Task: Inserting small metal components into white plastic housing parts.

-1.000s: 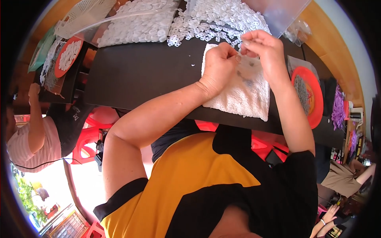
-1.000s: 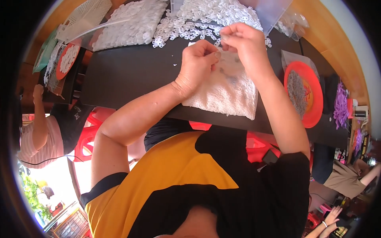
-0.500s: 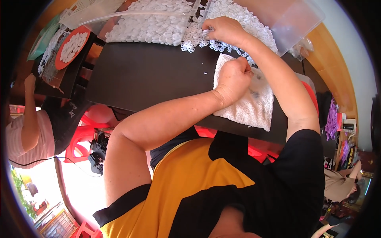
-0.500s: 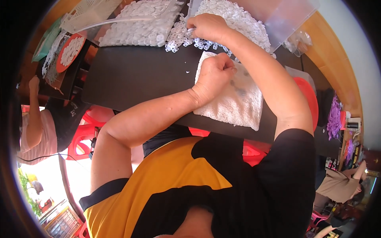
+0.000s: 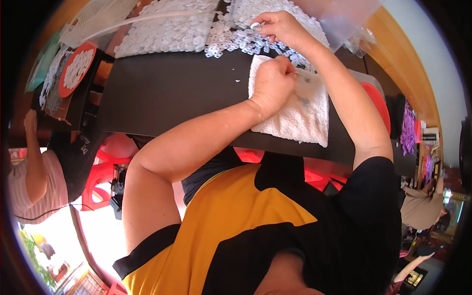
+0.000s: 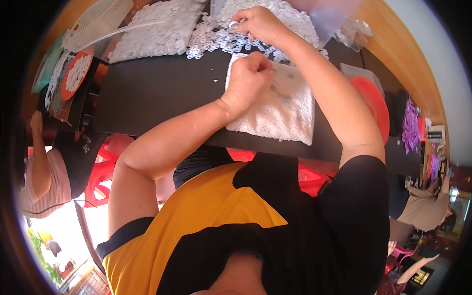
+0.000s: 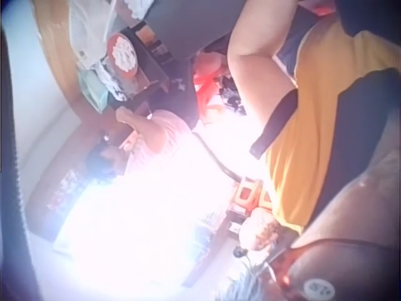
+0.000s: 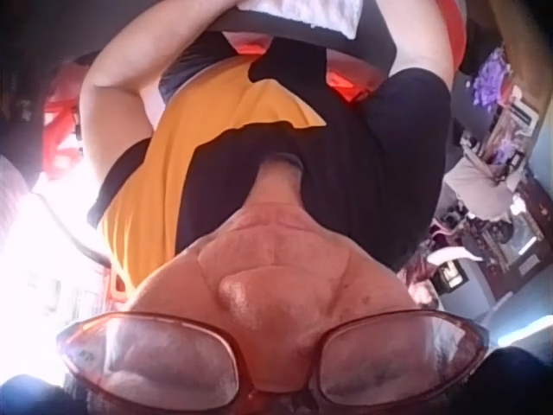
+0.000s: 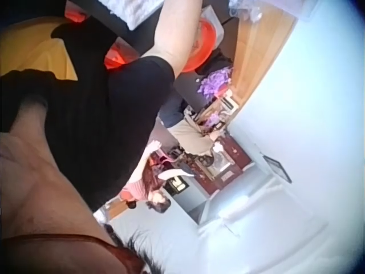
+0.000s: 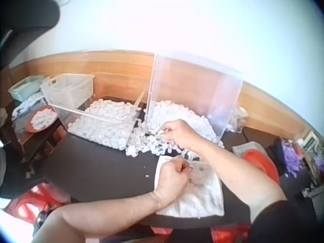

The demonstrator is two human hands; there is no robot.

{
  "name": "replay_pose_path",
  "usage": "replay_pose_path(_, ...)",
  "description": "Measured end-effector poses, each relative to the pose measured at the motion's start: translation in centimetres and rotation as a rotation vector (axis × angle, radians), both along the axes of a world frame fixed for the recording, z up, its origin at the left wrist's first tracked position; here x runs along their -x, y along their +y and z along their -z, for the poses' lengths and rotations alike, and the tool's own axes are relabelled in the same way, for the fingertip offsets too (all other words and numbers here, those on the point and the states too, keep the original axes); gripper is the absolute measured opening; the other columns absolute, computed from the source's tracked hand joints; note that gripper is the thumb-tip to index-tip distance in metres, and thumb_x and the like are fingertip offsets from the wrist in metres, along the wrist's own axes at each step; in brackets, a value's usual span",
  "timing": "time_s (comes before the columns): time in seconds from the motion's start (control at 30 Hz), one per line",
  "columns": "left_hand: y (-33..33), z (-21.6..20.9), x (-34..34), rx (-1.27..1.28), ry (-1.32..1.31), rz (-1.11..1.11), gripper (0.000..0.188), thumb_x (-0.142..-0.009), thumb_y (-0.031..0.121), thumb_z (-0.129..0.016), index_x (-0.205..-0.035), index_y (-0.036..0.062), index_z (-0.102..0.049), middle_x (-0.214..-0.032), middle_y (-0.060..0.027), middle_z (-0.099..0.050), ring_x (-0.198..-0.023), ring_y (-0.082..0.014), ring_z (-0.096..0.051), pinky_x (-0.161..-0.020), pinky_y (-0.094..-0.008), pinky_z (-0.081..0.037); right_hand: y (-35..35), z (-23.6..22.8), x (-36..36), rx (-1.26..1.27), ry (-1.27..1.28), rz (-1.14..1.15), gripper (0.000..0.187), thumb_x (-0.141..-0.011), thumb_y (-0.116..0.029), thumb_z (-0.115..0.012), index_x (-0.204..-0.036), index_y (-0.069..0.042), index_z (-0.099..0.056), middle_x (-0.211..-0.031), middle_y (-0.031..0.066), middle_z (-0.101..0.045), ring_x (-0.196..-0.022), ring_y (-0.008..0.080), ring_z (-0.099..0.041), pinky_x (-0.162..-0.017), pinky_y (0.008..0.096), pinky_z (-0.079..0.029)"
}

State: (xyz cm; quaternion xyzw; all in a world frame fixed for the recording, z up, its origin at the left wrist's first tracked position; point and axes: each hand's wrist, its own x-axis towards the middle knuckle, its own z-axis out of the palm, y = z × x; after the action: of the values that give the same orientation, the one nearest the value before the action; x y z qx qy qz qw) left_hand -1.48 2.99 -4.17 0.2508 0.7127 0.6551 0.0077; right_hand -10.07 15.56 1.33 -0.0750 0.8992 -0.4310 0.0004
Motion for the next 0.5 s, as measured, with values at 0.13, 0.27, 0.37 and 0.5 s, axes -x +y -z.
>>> replay_pose_path(0.13,0.2,0.2,0.0,-0.018,-0.070,0.024,0.010,-0.074,0.009,-0.067,-0.075,-0.0002,-0.062,-0.070,-0.0171,-0.065,-0.067,-0.0327,-0.064,-0.065,-0.0400,-0.051,2.3,0.0,-1.3,0.127,-0.050,0.078,0.027,-0.082,-0.010,-0.062,-0.108,-0.004,-0.068,-0.076,-0.0001,-0.062,-0.063,0.0067,-0.057,-0.055,0.0201,-0.042)
replay_pose_path(0.27,-0.2,-0.7,0.0,-0.200,-0.309,0.049,0.007,-0.081,0.003,-0.065,-0.084,-0.0019,-0.061,-0.067,-0.0035,-0.059,-0.054,-0.0091,-0.052,-0.046,-0.0238,-0.040,2.5,0.0,-3.0,0.343,0.055,0.106,0.015,-0.079,-0.001,-0.065,-0.093,-0.002,-0.068,-0.070,0.0036,-0.065,-0.057,0.0106,-0.060,-0.051,0.0221,-0.044)
replay_pose_path(0.37,-1.0,-2.3,0.0,-0.378,-0.547,-0.005,0.006,-0.083,0.002,-0.062,-0.087,-0.0029,-0.061,-0.068,-0.0056,-0.059,-0.053,-0.0108,-0.053,-0.043,-0.0228,-0.037,3.3,0.5,-4.9,0.293,0.116,0.182,0.011,-0.078,0.000,-0.065,-0.089,-0.001,-0.067,-0.070,0.0019,-0.063,-0.059,0.0086,-0.058,-0.053,0.0224,-0.044)
replay_pose_path(0.5,-2.0,-3.3,0.6,-0.383,-0.615,-0.052,0.005,-0.087,0.004,-0.060,-0.087,-0.0013,-0.060,-0.074,-0.0082,-0.060,-0.057,-0.0140,-0.054,-0.047,-0.0252,-0.039,3.5,1.4,-8.8,0.043,0.206,0.176,0.023,-0.083,0.001,-0.060,-0.104,-0.002,-0.068,-0.084,0.0018,-0.066,-0.072,0.0068,-0.060,-0.066,0.0206,-0.047)
